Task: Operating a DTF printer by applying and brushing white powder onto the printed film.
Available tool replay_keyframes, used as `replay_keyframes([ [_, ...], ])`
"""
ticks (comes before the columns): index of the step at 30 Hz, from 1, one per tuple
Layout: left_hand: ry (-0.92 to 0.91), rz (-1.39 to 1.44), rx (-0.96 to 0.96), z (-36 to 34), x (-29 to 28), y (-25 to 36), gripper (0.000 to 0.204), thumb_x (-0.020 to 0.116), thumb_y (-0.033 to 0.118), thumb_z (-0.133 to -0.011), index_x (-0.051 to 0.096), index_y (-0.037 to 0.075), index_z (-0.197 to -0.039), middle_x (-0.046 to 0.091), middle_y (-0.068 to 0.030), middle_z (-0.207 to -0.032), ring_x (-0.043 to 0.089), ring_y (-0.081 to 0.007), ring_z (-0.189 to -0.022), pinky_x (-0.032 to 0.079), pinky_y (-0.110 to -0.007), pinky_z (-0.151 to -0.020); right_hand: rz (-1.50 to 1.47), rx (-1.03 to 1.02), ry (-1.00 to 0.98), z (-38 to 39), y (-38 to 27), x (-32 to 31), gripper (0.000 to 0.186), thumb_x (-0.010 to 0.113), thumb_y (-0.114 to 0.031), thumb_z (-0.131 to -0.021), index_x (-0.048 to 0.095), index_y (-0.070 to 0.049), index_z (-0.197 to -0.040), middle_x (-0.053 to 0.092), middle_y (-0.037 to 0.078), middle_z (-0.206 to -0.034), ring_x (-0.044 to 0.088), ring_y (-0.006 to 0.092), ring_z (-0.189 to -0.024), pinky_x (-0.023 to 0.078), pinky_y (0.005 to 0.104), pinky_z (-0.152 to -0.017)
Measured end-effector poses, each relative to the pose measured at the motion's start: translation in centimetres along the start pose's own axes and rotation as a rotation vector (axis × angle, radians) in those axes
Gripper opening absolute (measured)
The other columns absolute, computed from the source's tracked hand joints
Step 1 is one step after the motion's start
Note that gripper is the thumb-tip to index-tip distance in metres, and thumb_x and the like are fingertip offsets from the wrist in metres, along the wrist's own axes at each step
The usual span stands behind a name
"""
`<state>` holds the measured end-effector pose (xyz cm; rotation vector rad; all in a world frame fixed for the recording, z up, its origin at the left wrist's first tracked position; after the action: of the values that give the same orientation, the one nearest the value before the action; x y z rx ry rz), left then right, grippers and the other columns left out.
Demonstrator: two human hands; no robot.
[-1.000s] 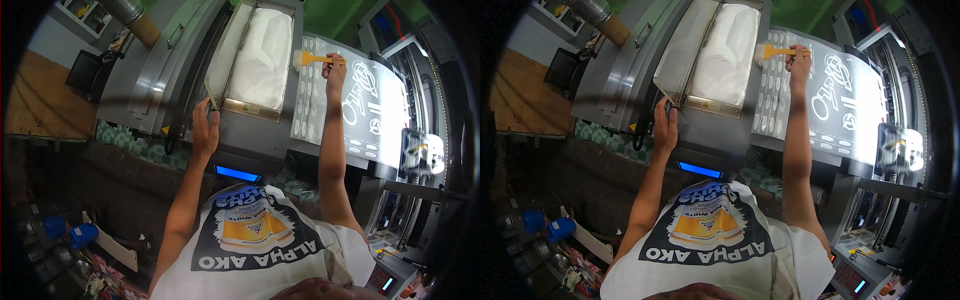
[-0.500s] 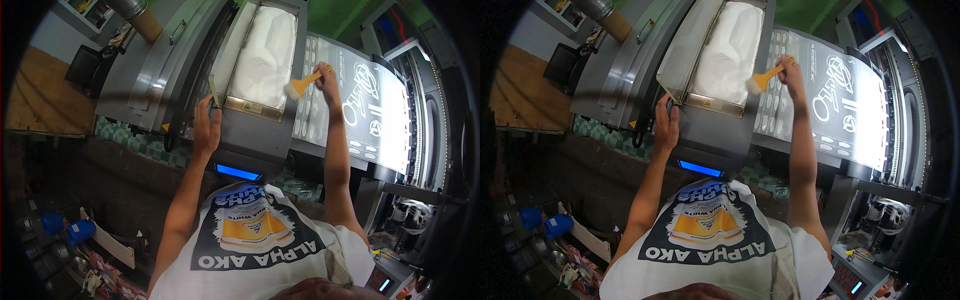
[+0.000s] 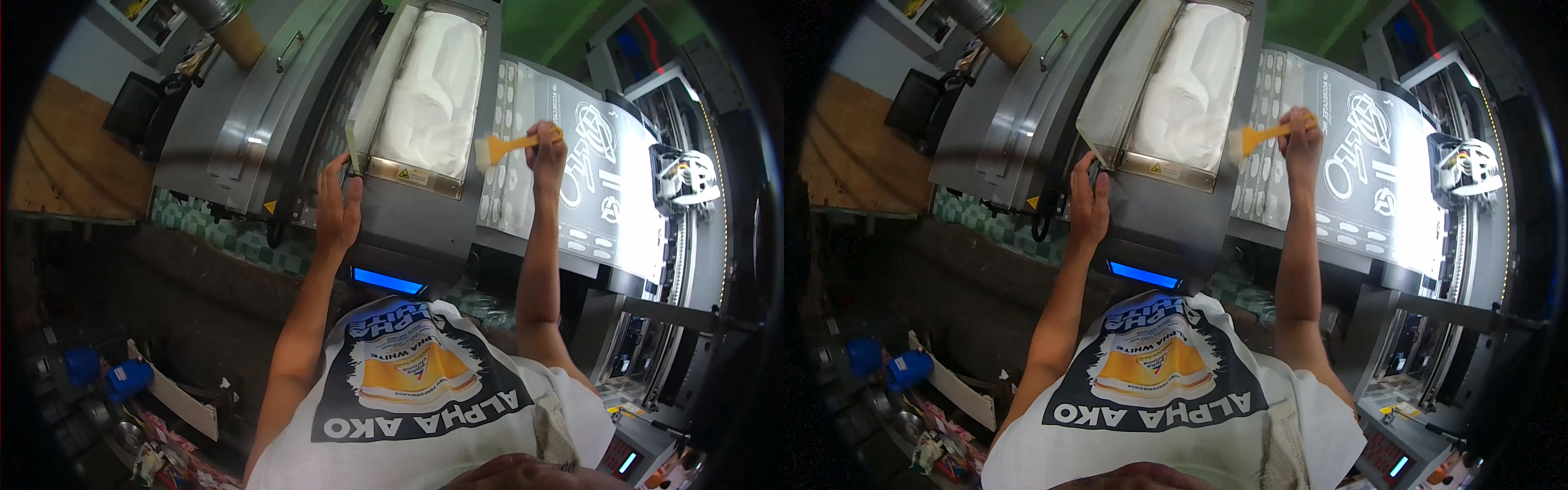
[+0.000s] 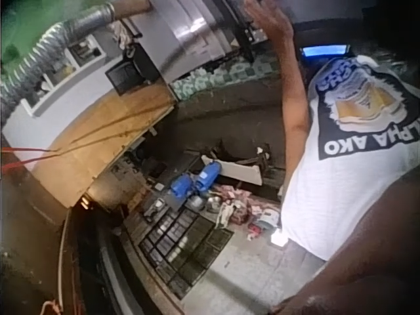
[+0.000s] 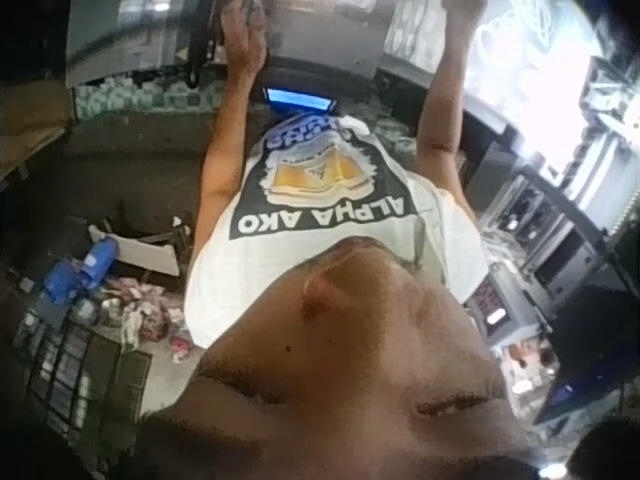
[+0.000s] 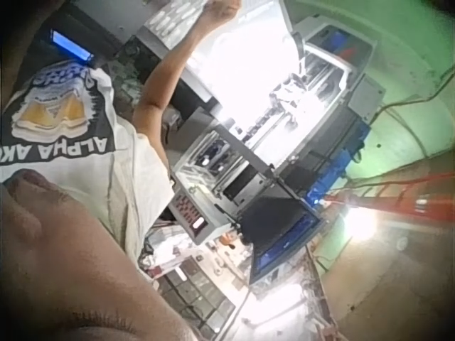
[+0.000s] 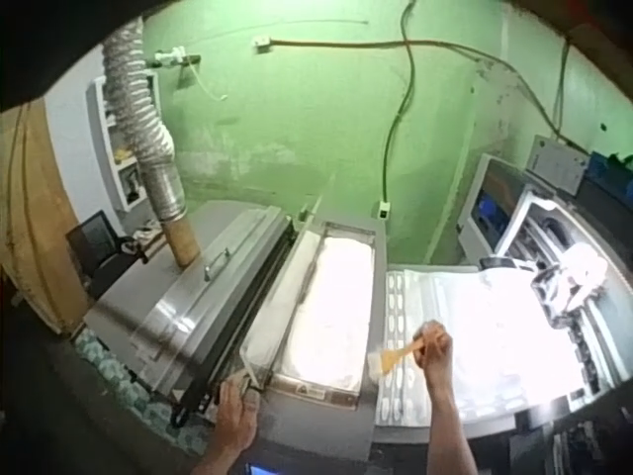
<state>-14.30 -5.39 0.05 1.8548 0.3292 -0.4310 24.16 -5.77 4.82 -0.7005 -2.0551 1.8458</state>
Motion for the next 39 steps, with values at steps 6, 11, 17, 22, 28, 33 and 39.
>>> replay_keyframes([
  [6, -0.037, -0.023, 0.055, -0.1, 0.2, -0.3, 0.057, 0.046, 0.046, -0.11, 0.047, 0.001, -0.145, 0.052, -0.0216, -0.143, 0.046, -0.0403, -0.136, 0.034, -0.049, -0.116, -0.199, -0.024, -0.054, 3.3, -0.6, 3.4, 0.034, 0.055, -0.036, -0.11, 0.063, -0.006, -0.096, 0.052, -0.002, -0.065, 0.043, 0.0039, -0.049, 0.029, 0.0215, -0.044],
  [11, -0.004, -0.01, 0.03, 0.0, 0.2, 0.1, 0.057, 0.046, 0.045, -0.11, 0.047, 0.001, -0.145, 0.053, -0.0211, -0.14, 0.047, -0.0396, -0.135, 0.035, -0.049, -0.115, -0.131, -0.118, -0.303, 3.2, -1.8, 3.3, 0.033, 0.056, -0.036, -0.11, 0.064, -0.005, -0.099, 0.055, -0.001, -0.068, 0.047, 0.0041, -0.053, 0.033, 0.0215, -0.046],
  [17, -0.011, -0.015, 0.062, -0.1, 0.3, 0.2, 0.057, 0.046, 0.046, -0.11, 0.047, 0.001, -0.145, 0.053, -0.0208, -0.14, 0.048, -0.0392, -0.134, 0.035, -0.049, -0.115, 0.175, -0.133, -0.67, 2.0, -3.0, 7.1, 0.036, 0.059, -0.032, -0.108, 0.069, 0.0, -0.095, 0.06, 0.001, -0.075, 0.05, 0.0076, -0.062, 0.039, 0.0245, -0.056],
  [22, -0.004, -0.019, 0.061, -0.1, 0.4, 0.2, 0.058, 0.045, 0.047, -0.11, 0.048, 0.001, -0.145, 0.053, -0.0211, -0.14, 0.048, -0.0391, -0.134, 0.034, -0.049, -0.115, 0.173, -0.186, -0.82, 1.4, -4.7, 8.7, 0.038, 0.059, -0.034, -0.107, 0.068, 0.002, -0.096, 0.063, 0.001, -0.08, 0.052, 0.0085, -0.068, 0.042, 0.0265, -0.061],
  [28, 0.003, -0.017, 0.074, -0.2, 0.3, 0.3, 0.057, 0.045, 0.046, -0.11, 0.049, 0.001, -0.144, 0.054, -0.0217, -0.139, 0.048, -0.0398, -0.134, 0.034, -0.049, -0.115, 0.423, -0.309, -0.857, 0.4, -7.1, 10.0, 0.042, 0.055, -0.039, -0.107, 0.07, 0.0, -0.098, 0.059, 0.004, -0.068, 0.051, 0.0093, -0.062, 0.041, 0.0284, -0.059],
  [33, 0.002, -0.029, 0.082, -0.1, 0.3, 0.1, 0.056, 0.046, 0.045, -0.11, 0.049, 0.001, -0.144, 0.055, -0.0219, -0.138, 0.048, -0.0404, -0.133, 0.034, -0.049, -0.114, 0.517, -0.206, -1.157, 0.6, -5.7, 12.0, 0.043, 0.052, -0.043, -0.105, 0.069, -0.004, -0.101, 0.069, 0.009, -0.071, 0.06, 0.0214, -0.063, 0.046, 0.0379, -0.064],
  [39, 0.012, -0.024, 0.07, 0.0, 0.2, 0.1, 0.055, 0.046, 0.044, -0.11, 0.048, 0.0, -0.144, 0.054, -0.0217, -0.139, 0.049, -0.0405, -0.132, 0.034, -0.049, -0.114, 0.306, -0.196, -1.045, 0.6, -6.5, 13.1, 0.046, 0.056, -0.043, -0.106, 0.069, 0.0, -0.098, 0.065, 0.002, -0.069, 0.056, 0.0115, -0.065, 0.045, 0.0286, -0.063],
])
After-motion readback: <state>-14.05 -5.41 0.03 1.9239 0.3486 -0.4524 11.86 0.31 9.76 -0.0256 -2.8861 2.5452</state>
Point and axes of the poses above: each hand's wrist, its own z-axis away from the middle knuckle, its own x-axis out of the palm, y = z × x, the point moved 3 cm from there along -z, towards the middle knuckle
